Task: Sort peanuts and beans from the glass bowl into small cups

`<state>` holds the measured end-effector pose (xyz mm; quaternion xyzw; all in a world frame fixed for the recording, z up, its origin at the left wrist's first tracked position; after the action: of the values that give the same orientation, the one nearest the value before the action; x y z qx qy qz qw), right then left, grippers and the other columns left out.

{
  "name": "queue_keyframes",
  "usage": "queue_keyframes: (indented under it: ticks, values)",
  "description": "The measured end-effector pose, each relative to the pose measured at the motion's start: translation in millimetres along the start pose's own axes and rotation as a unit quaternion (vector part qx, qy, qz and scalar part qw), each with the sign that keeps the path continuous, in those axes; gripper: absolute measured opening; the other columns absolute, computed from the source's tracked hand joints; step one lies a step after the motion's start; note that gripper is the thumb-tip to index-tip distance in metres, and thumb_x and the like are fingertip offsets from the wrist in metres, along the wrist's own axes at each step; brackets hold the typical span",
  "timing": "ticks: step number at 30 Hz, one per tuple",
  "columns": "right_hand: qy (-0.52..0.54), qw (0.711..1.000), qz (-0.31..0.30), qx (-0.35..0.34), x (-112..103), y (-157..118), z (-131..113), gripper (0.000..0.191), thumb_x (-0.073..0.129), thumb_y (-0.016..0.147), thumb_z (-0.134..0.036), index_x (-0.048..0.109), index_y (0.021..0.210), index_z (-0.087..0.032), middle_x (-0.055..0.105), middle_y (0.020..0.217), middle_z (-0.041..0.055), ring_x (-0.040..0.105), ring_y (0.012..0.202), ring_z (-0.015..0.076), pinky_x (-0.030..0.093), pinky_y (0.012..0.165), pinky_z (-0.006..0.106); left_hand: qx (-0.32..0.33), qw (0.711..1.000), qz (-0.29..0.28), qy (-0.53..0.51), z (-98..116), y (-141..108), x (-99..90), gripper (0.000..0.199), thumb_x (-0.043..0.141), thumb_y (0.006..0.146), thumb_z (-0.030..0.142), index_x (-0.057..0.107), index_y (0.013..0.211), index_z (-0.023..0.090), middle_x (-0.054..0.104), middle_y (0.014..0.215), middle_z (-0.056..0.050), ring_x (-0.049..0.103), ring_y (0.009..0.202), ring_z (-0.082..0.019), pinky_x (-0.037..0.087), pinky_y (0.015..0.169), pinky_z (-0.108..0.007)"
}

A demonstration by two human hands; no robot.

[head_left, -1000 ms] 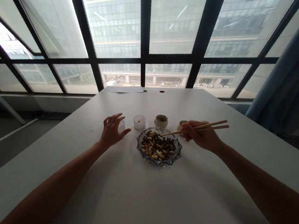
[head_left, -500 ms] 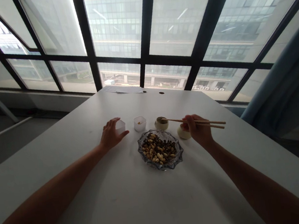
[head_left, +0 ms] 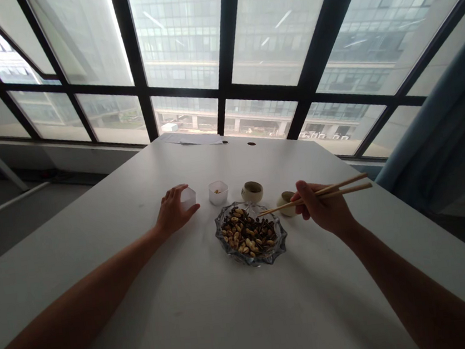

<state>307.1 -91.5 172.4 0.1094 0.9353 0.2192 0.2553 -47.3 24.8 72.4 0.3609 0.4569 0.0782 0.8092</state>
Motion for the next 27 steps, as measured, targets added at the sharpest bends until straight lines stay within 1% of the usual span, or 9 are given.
queue_keyframes:
  ticks: [4, 6, 10, 14, 17, 22, 27]
  values:
    - [-0.054, 0.997, -0.054, 0.009, 14.4, -10.2, -0.3, 0.062, 0.05, 0.09, -0.073, 0.066, 0.068, -0.017, 0.061, 0.05, 0.0043, 0.053, 0.038, 0.0133, 0.041, 0.036, 0.024, 0.0, 1.0, -0.002, -0.009, 1.9, 0.2, -1.4, 0.062, 0.07, 0.081, 0.044, 0.048, 0.134, 0.021, 0.058, 0.137, -0.014, 0.054, 0.128, -0.034, 0.045, 0.107, -0.051]
    - [-0.076, 0.994, -0.077, 0.001, 21.8, -12.7, -1.8, 0.061, 0.048, 0.092, -0.072, 0.064, 0.068, -0.018, 0.062, 0.054, 0.0045, 0.054, 0.041, 0.0138, 0.042, 0.039, 0.025, 0.001, 1.0, -0.006, -0.014, 2.9, 0.1, -1.8, 0.062, 0.07, 0.081, 0.043, 0.048, 0.134, 0.021, 0.058, 0.137, -0.014, 0.054, 0.128, -0.034, 0.045, 0.107, -0.051]
    - [-0.12, 0.983, -0.123, -0.058, 33.5, -18.6, -16.7, 0.057, 0.046, 0.096, -0.064, 0.056, 0.061, -0.02, 0.058, 0.054, 0.0036, 0.053, 0.047, 0.0137, 0.041, 0.044, 0.026, 0.009, 1.0, -0.009, -0.023, 4.8, 0.0, -2.7, 0.061, 0.07, 0.081, 0.043, 0.047, 0.134, 0.022, 0.058, 0.136, -0.014, 0.054, 0.128, -0.034, 0.045, 0.107, -0.052]
    - [-0.153, 0.968, -0.148, -0.136, 39.7, -28.4, -34.8, 0.054, 0.048, 0.099, -0.056, 0.045, 0.057, -0.021, 0.047, 0.05, -0.0014, 0.042, 0.046, 0.0107, 0.036, 0.048, 0.026, 0.022, 0.999, 0.0, -0.033, 5.3, -0.2, -3.1, 0.061, 0.07, 0.081, 0.041, 0.047, 0.134, 0.021, 0.058, 0.136, -0.014, 0.054, 0.128, -0.033, 0.046, 0.108, -0.051]
    - [-0.183, 0.957, -0.159, -0.156, 42.1, -34.6, -38.4, 0.051, 0.051, 0.099, -0.051, 0.043, 0.058, -0.021, 0.044, 0.051, -0.0029, 0.038, 0.047, 0.0099, 0.031, 0.049, 0.027, 0.02, 0.999, 0.008, -0.038, 2.1, -0.6, -1.3, 0.064, 0.071, 0.08, 0.042, 0.045, 0.135, 0.021, 0.055, 0.138, -0.015, 0.053, 0.13, -0.034, 0.045, 0.109, -0.052]
    - [-0.194, 0.957, -0.16, -0.145, 41.8, -37.2, -36.8, 0.051, 0.05, 0.099, -0.05, 0.04, 0.058, -0.021, 0.043, 0.051, -0.0029, 0.037, 0.048, 0.0102, 0.03, 0.05, 0.028, -0.017, 0.999, 0.01, -0.038, -8.1, -1.6, 3.5, 0.076, 0.074, 0.077, 0.046, 0.039, 0.14, 0.02, 0.052, 0.14, -0.017, 0.052, 0.132, -0.036, 0.046, 0.109, -0.054]
    - [-0.175, 0.956, -0.181, -0.149, 45.3, -37.5, -40.4, 0.053, 0.046, 0.1, -0.053, 0.038, 0.058, -0.022, 0.04, 0.05, -0.0028, 0.035, 0.046, 0.0108, 0.029, 0.048, 0.029, -0.075, 0.996, -0.004, -0.052, -16.8, -3.0, 6.2, 0.079, 0.073, 0.078, 0.047, 0.038, 0.142, 0.019, 0.053, 0.141, -0.018, 0.055, 0.129, -0.036, 0.048, 0.107, -0.053]
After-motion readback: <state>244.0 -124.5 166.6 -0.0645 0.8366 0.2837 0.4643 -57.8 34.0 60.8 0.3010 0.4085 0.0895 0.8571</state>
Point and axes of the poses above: each hand's wrist, its own y-axis towards the middle knuckle, its own x-axis out of the palm, z = x × y, the point moved 7 cm from there along y, towards the middle knuckle
